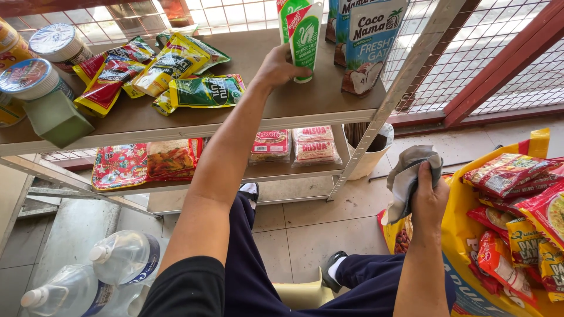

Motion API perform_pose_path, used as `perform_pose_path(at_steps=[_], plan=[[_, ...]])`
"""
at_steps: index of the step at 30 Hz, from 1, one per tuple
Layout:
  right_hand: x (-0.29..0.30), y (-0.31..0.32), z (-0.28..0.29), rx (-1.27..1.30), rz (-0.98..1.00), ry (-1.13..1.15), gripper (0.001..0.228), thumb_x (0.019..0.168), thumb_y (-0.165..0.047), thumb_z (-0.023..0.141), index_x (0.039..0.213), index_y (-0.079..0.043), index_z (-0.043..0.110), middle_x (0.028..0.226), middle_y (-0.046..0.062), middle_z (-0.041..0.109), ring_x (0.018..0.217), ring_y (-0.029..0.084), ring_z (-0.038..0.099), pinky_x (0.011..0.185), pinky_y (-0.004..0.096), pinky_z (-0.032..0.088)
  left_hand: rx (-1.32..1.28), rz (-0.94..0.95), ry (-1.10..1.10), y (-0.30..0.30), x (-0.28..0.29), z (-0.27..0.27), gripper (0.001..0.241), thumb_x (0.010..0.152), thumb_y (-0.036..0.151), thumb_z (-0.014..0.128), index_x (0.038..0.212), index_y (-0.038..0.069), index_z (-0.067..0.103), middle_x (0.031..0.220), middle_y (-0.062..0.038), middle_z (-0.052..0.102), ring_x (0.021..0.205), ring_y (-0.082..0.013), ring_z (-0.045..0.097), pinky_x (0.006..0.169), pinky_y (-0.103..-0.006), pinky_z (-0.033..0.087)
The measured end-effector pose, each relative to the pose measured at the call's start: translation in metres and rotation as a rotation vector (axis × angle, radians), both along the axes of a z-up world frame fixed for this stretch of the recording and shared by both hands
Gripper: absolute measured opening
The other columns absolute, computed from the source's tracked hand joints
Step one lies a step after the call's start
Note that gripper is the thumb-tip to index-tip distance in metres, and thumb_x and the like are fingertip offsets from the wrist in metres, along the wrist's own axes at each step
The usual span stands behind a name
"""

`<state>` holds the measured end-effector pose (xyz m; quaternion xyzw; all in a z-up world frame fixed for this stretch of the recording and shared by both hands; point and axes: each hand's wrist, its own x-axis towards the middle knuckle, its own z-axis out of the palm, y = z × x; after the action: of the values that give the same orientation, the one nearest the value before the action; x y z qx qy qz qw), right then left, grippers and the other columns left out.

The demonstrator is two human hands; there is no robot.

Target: Wiping grocery packets with a cloth and organizing them on shelves.

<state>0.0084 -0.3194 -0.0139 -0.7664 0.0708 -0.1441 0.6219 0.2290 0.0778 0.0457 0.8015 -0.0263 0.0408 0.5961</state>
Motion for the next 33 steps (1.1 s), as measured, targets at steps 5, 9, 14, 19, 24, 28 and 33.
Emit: perform_pose_path(at_steps=[5,9,14,19,24,28,33], plan=[[-0.003,0.007,0.008,-0.071,0.016,0.005,0.045,0.113,-0.042,0.054,0.103,0.001,0.065,0.093,0.007,0.065,0.081,0.015,0.056,0.072,0.027,0.046,0.054,-0.021,-0.053,0.003,0.008,-0.008,0.048,0.069,0.004,0.084,0.114,0.001,0.070,0.104,-0.010,0.079,0.090,-0.0198,0.079,0.079,-0.0277,0.063],[-0.004,0.012,0.013,-0.195,0.010,0.064,0.052,0.111,-0.049,0.053,0.101,0.001,0.066,0.089,0.010,0.065,0.076,0.017,0.056,0.067,0.029,0.045,0.172,0.020,-0.026,0.006,0.016,-0.009,0.049,0.068,0.009,0.087,0.113,0.004,0.070,0.106,-0.008,0.079,0.093,-0.0192,0.079,0.083,-0.0289,0.063],[-0.003,0.012,0.010,-0.231,0.006,0.073,0.052,0.111,-0.046,0.055,0.095,0.002,0.065,0.083,0.009,0.063,0.072,0.018,0.053,0.064,0.031,0.043,0.182,0.030,-0.033,0.006,0.025,-0.014,0.047,0.070,0.009,0.086,0.114,0.003,0.070,0.107,-0.009,0.079,0.094,-0.0203,0.079,0.085,-0.0293,0.063],[-0.001,0.009,0.006,-0.278,0.003,0.086,0.054,0.110,-0.050,0.054,0.094,0.000,0.065,0.081,0.009,0.064,0.071,0.019,0.054,0.063,0.031,0.043,0.171,0.037,-0.038,0.008,0.032,-0.019,0.047,0.070,0.008,0.086,0.113,0.003,0.070,0.106,-0.009,0.079,0.094,-0.0204,0.079,0.085,-0.0294,0.063],[-0.002,0.006,0.005,-0.269,-0.006,0.101,0.052,0.110,-0.046,0.057,0.093,0.001,0.065,0.078,0.008,0.061,0.069,0.018,0.051,0.062,0.032,0.042,0.220,0.078,-0.023,0.011,0.031,-0.017,0.044,0.070,0.011,0.087,0.111,0.004,0.072,0.104,-0.007,0.079,0.092,-0.0193,0.079,0.083,-0.0293,0.063],[-0.002,0.006,0.006,-0.295,-0.010,0.104,0.055,0.109,-0.049,0.056,0.089,0.001,0.064,0.076,0.008,0.060,0.066,0.018,0.051,0.059,0.032,0.042,0.229,0.085,-0.005,0.012,0.032,-0.016,0.045,0.070,0.010,0.086,0.112,0.005,0.071,0.106,-0.009,0.079,0.094,-0.0203,0.079,0.085,-0.0296,0.064],[-0.002,0.009,0.009,-0.327,-0.003,0.159,0.056,0.109,-0.052,0.054,0.093,0.000,0.066,0.076,0.009,0.061,0.065,0.019,0.052,0.058,0.033,0.040,0.183,0.076,-0.025,0.016,0.033,-0.019,0.046,0.069,0.008,0.087,0.112,0.005,0.071,0.106,-0.008,0.079,0.094,-0.0199,0.079,0.085,-0.0289,0.064]])
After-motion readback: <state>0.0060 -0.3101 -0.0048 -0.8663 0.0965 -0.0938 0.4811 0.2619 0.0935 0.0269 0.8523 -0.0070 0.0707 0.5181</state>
